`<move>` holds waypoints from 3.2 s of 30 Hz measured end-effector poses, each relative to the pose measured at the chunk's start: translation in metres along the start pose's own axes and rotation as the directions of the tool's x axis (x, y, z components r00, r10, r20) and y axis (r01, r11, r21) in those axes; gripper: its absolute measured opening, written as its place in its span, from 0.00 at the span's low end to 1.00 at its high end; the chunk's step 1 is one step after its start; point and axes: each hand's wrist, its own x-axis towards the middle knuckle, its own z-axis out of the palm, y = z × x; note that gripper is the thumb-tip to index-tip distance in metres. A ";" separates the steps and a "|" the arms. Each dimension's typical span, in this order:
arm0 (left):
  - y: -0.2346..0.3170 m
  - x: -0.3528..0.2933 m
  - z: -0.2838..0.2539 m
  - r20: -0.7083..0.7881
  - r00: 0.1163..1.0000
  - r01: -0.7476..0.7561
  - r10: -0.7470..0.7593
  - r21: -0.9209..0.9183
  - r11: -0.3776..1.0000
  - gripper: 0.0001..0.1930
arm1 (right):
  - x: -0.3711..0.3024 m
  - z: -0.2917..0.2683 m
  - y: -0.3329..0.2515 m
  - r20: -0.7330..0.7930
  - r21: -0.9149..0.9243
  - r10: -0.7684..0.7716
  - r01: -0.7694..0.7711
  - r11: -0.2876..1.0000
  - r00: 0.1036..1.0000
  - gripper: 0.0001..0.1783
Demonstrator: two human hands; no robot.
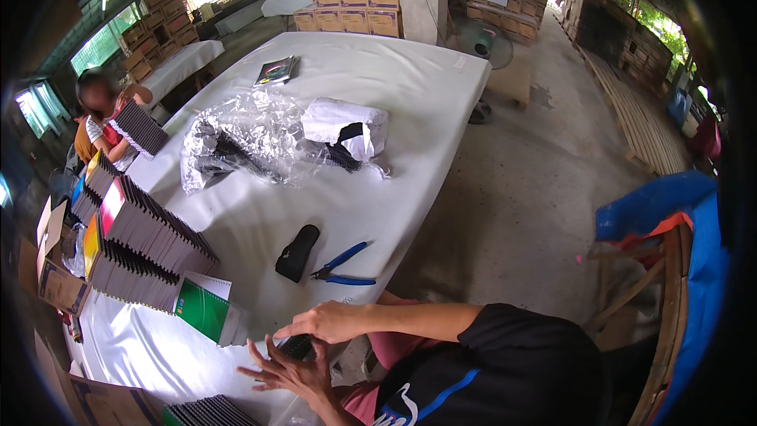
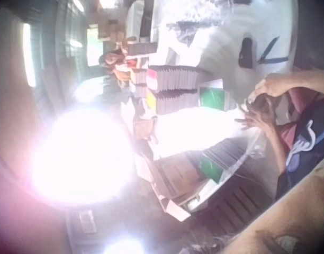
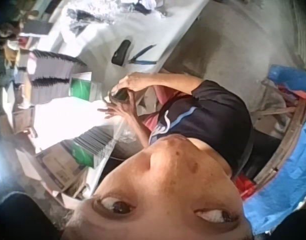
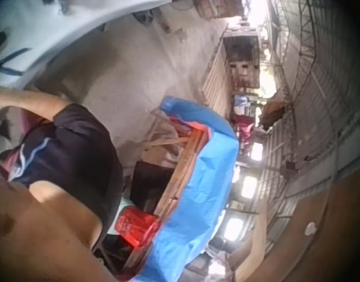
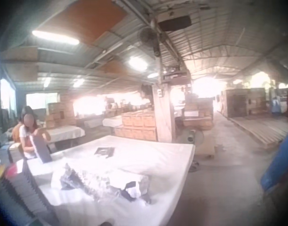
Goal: The person manually inserts a spiral binding through the pre-punched holes of notebook covers and paper stacks, then uses pliers to trim and crimp the ends of the spiral.
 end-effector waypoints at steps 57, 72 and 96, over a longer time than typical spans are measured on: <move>-0.011 0.019 0.019 -0.169 0.983 0.029 -0.067 -0.217 0.976 0.26 | 0.025 -0.039 0.001 0.136 0.457 0.257 -0.291 0.840 0.957 0.08; -0.020 0.022 0.011 -0.040 0.999 0.015 -0.022 -0.178 0.984 0.26 | 0.021 -0.046 -0.029 0.211 -0.107 0.141 -0.120 0.987 0.967 0.25; -0.036 0.017 0.002 -0.004 0.999 -0.043 0.045 -0.384 0.922 0.29 | 0.038 -0.051 0.050 -0.045 0.929 -0.206 0.116 0.351 0.978 0.23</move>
